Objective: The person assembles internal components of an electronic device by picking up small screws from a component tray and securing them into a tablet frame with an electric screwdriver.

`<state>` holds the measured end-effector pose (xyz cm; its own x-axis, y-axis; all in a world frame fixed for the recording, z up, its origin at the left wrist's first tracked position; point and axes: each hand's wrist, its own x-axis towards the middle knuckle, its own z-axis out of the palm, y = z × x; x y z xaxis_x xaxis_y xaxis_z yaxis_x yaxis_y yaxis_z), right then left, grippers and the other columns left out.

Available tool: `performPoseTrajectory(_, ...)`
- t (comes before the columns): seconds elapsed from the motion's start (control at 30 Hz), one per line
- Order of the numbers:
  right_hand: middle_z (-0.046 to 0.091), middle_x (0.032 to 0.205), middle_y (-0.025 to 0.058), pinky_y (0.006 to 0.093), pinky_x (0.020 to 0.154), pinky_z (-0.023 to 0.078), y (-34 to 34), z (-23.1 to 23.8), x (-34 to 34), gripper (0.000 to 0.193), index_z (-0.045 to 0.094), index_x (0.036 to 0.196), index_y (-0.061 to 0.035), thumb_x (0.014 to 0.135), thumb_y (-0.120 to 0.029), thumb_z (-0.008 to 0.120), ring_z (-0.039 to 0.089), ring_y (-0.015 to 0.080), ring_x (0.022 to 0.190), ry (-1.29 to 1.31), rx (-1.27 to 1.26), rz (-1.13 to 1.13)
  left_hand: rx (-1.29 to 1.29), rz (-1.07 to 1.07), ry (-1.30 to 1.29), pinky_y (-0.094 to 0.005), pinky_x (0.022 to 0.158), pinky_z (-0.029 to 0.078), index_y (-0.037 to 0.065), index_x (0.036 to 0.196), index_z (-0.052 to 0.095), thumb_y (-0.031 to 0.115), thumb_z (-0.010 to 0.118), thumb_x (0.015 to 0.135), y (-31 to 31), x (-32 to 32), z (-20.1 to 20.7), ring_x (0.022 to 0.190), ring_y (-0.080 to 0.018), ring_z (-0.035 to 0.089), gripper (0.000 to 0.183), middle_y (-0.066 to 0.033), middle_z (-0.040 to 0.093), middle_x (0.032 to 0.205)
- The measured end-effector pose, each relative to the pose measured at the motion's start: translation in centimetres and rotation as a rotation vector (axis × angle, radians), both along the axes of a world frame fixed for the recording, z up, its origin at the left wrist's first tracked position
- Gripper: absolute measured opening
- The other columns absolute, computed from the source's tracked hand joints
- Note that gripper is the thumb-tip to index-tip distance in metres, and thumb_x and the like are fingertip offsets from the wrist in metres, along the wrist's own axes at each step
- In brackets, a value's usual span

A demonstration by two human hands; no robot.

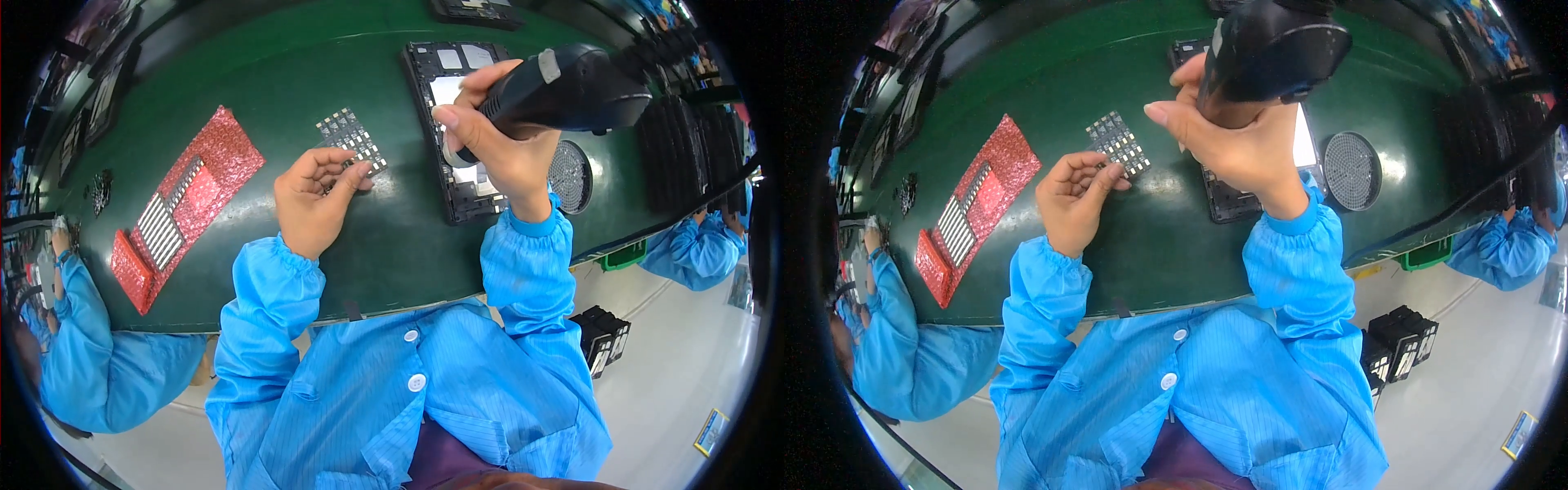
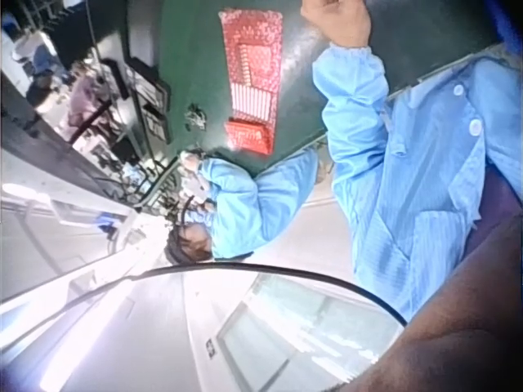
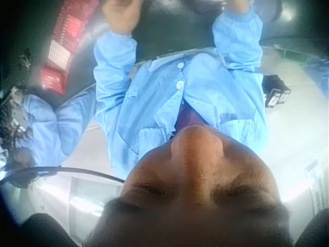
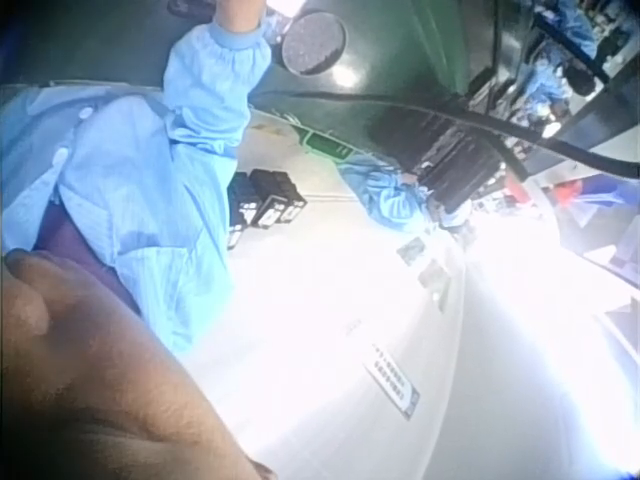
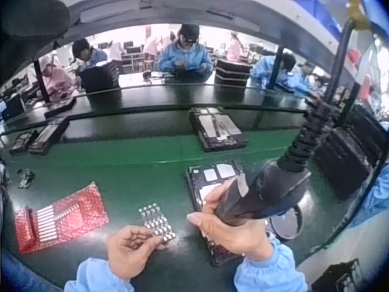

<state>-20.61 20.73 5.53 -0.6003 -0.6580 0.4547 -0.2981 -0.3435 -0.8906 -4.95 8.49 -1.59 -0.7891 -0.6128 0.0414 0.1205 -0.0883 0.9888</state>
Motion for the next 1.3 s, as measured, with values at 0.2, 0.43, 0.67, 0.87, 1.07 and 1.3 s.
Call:
performPoseTrajectory(0.2, 0.061, 0.069, 0.0092, 0.0244, 0.052, 0.049, 0.2, -0.1, -0.1, 0.028, 0.053, 0.093, 0.0005, 0.072, 0.008, 0.070, 0.060, 0.0141, 0.056, 0.007, 0.062, -0.002, -0.132, 0.075, -0.009, -0.0246, 0.066, 0.052, -0.007, 0.097, 0.056, -0.002, 0.056, 0.088, 0.8, 0.0, -0.1, 0.074, -0.0177, 0.065, 0.011, -0.0151, 0.064, 0.089)
performPoseTrajectory(0.43, 0.060, 0.067, 0.0086, 0.0235, 0.048, 0.049, 0.1, 0.1, -1.1, 0.020, 0.055, 0.084, 0.0007, 0.073, 0.008, 0.070, 0.060, 0.0137, 0.054, -0.040, -0.010, -0.050, -0.086, -0.025, -0.025, -0.0285, 0.076, 0.051, -0.008, 0.096, 0.062, -0.005, 0.049, 0.089, 2.1, -0.7, 0.0, 0.081, -0.0217, 0.065, 0.014, -0.0158, 0.064, 0.097)
performPoseTrajectory(0.67, 0.060, 0.068, 0.0069, 0.0235, 0.048, 0.048, 1.6, 1.3, -0.8, 0.024, 0.057, 0.086, -0.0011, 0.069, 0.005, 0.073, 0.060, 0.0129, 0.056, -0.241, -0.197, -0.087, -0.682, -0.043, 0.012, -0.0324, 0.080, 0.051, -0.003, 0.098, 0.063, -0.011, 0.052, 0.076, 3.8, -1.9, -0.4, 0.093, -0.0266, 0.063, 0.025, -0.0157, 0.062, 0.099)
performPoseTrajectory(0.87, 0.057, 0.083, 0.0175, 0.0364, 0.068, 0.053, 7.3, 4.1, -2.2, 0.031, 0.046, 0.101, -0.0029, 0.074, 0.002, 0.061, 0.061, 0.0231, 0.067, -0.040, -0.390, 0.095, -1.308, -0.448, 0.149, -0.0474, 0.100, 0.033, 0.002, 0.110, 0.058, 0.016, 0.065, 0.078, 9.9, -6.4, 0.0, 0.117, -0.0299, 0.048, 0.036, -0.0144, 0.051, 0.125)
performPoseTrajectory(1.07, 0.053, 0.083, 0.0166, 0.0403, 0.067, 0.052, 9.2, 4.6, -2.6, 0.031, 0.042, 0.100, -0.0034, 0.075, 0.001, 0.060, 0.059, 0.0218, 0.064, 0.010, -0.380, 0.119, -1.441, -0.120, -0.057, -0.0481, 0.099, 0.032, 0.000, 0.110, 0.057, 0.020, 0.063, 0.080, 9.9, -6.4, -2.1, 0.119, -0.0301, 0.045, 0.036, -0.0135, 0.050, 0.126)
performPoseTrajectory(1.3, 0.054, 0.075, 0.0132, 0.0372, 0.062, 0.052, 8.6, 3.4, -2.2, 0.029, 0.045, 0.093, -0.0040, 0.071, 0.001, 0.064, 0.058, 0.0203, 0.060, -0.093, -0.339, -0.027, -1.405, -0.001, -0.189, -0.0498, 0.098, 0.035, -0.001, 0.109, 0.057, 0.014, 0.063, 0.080, 5.4, -4.7, -1.4, 0.120, -0.0313, 0.046, 0.034, -0.0138, 0.052, 0.123)
